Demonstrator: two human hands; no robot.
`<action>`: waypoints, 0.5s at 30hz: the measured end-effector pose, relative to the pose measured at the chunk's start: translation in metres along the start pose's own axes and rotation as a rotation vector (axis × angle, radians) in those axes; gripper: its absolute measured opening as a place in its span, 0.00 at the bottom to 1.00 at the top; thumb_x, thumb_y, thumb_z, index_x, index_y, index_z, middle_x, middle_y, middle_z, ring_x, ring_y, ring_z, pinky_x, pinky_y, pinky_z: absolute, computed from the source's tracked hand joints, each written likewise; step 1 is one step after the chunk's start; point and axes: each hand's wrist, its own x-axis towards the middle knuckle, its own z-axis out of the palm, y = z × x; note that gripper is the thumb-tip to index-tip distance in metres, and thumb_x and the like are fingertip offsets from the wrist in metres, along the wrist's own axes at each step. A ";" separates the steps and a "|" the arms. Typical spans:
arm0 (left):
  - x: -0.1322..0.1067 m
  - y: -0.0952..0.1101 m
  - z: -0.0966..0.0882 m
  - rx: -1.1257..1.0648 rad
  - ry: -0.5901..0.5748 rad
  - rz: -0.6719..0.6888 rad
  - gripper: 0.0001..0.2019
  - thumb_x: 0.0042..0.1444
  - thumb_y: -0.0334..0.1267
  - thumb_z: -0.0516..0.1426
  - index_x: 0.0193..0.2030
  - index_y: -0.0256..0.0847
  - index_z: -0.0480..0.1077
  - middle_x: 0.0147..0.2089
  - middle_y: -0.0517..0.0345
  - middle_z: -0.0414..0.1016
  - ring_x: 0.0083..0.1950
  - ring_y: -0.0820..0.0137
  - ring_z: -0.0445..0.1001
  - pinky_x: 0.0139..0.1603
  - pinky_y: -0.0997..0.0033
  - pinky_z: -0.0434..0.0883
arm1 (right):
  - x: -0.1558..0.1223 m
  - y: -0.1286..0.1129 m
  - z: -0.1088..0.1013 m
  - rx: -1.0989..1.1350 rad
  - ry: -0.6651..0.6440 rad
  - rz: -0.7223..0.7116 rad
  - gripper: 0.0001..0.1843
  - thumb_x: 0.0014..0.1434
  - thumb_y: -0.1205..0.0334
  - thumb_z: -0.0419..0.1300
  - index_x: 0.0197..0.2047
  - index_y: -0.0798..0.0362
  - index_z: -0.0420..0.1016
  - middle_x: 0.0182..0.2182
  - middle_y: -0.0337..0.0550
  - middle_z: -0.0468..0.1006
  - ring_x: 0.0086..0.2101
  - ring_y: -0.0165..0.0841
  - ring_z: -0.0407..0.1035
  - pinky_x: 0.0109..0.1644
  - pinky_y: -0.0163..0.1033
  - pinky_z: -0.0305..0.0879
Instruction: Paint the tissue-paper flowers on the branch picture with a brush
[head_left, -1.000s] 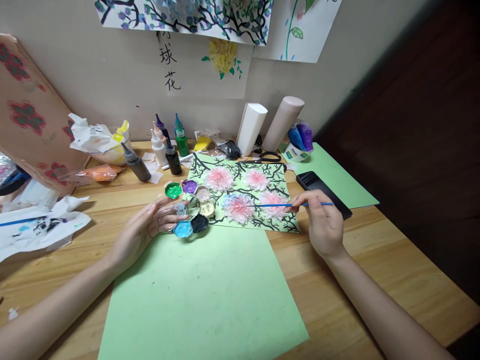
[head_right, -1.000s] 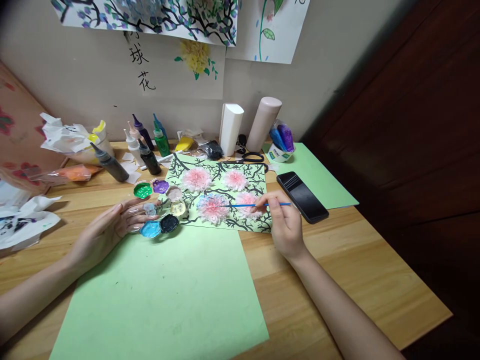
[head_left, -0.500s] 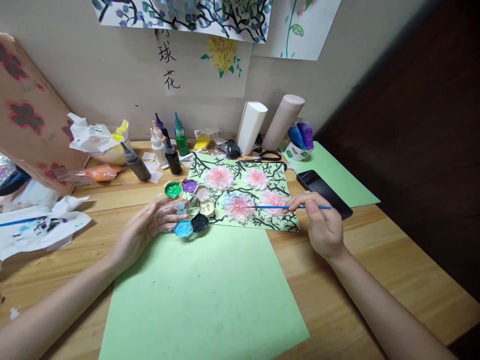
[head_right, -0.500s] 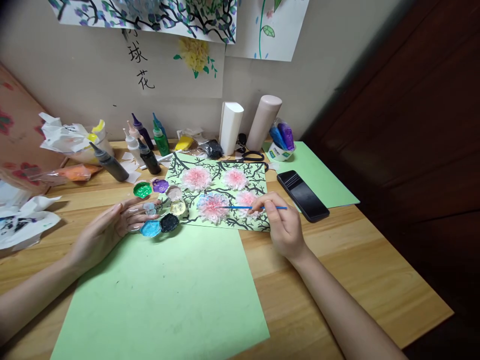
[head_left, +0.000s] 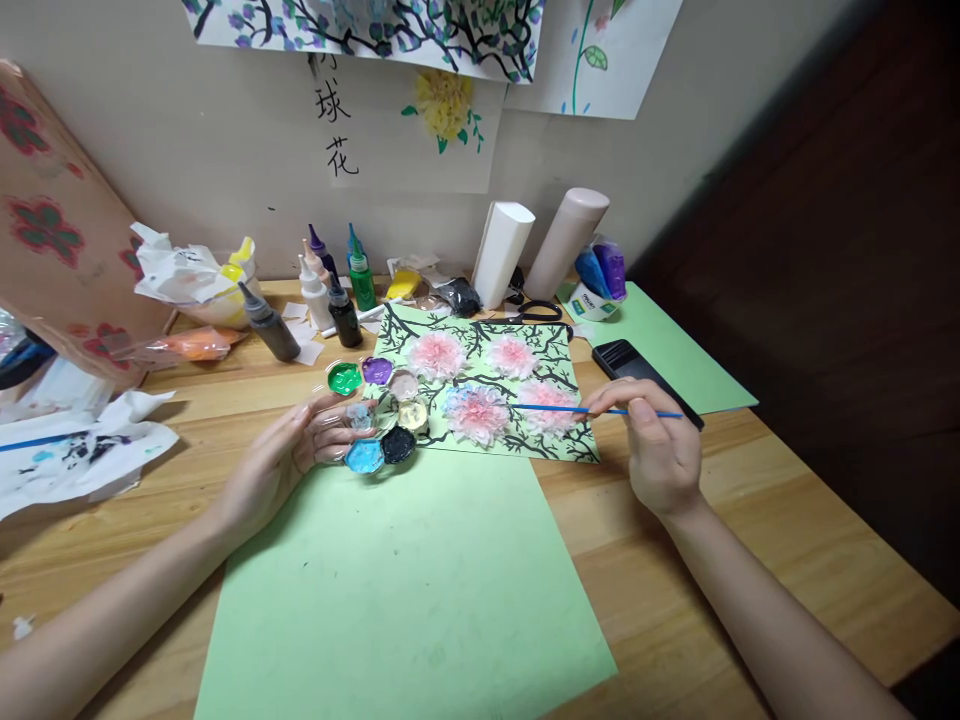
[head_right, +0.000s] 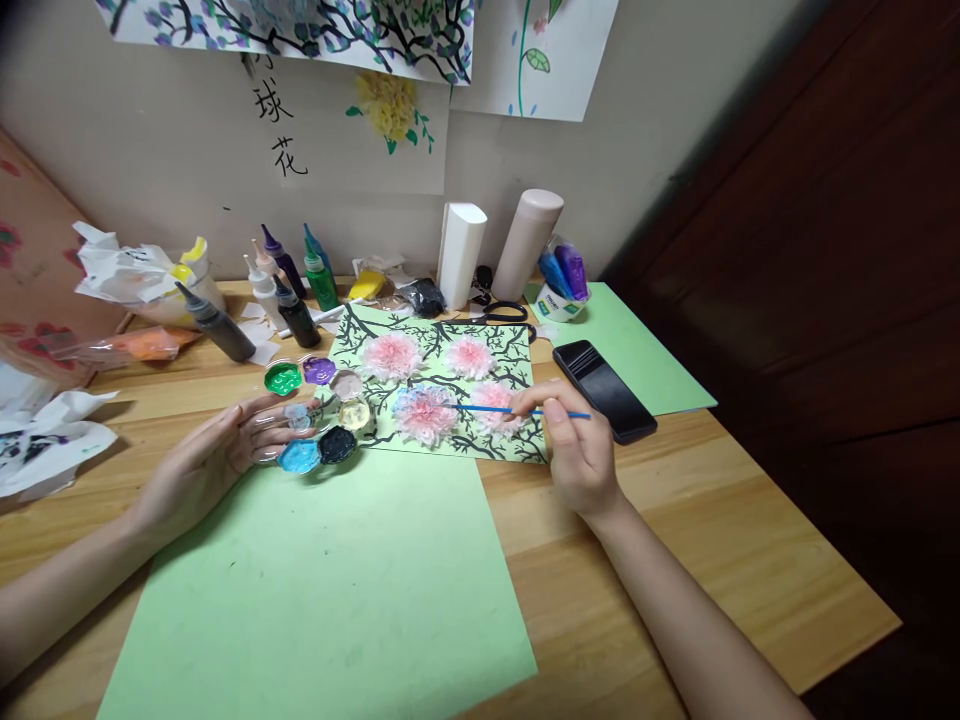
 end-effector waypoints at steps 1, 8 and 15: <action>0.000 0.000 0.000 0.000 0.001 -0.003 0.16 0.59 0.45 0.55 0.52 0.42 0.70 0.53 0.51 0.75 0.49 0.60 0.76 0.44 0.68 0.73 | 0.000 0.000 0.000 0.014 0.007 0.001 0.16 0.65 0.58 0.46 0.34 0.49 0.73 0.30 0.43 0.74 0.36 0.37 0.69 0.40 0.44 0.64; 0.000 0.000 0.000 0.002 -0.004 -0.004 0.16 0.60 0.45 0.54 0.52 0.42 0.69 0.54 0.51 0.74 0.49 0.60 0.75 0.44 0.68 0.73 | 0.000 -0.001 -0.001 -0.077 -0.047 -0.022 0.16 0.65 0.58 0.46 0.33 0.50 0.72 0.30 0.43 0.74 0.34 0.36 0.69 0.39 0.43 0.64; 0.001 -0.001 -0.002 0.012 -0.021 -0.003 0.16 0.60 0.45 0.53 0.52 0.42 0.68 0.54 0.51 0.74 0.50 0.60 0.75 0.45 0.68 0.73 | 0.000 -0.003 -0.001 -0.090 -0.084 -0.064 0.16 0.64 0.60 0.46 0.33 0.50 0.73 0.30 0.43 0.75 0.34 0.36 0.69 0.39 0.43 0.64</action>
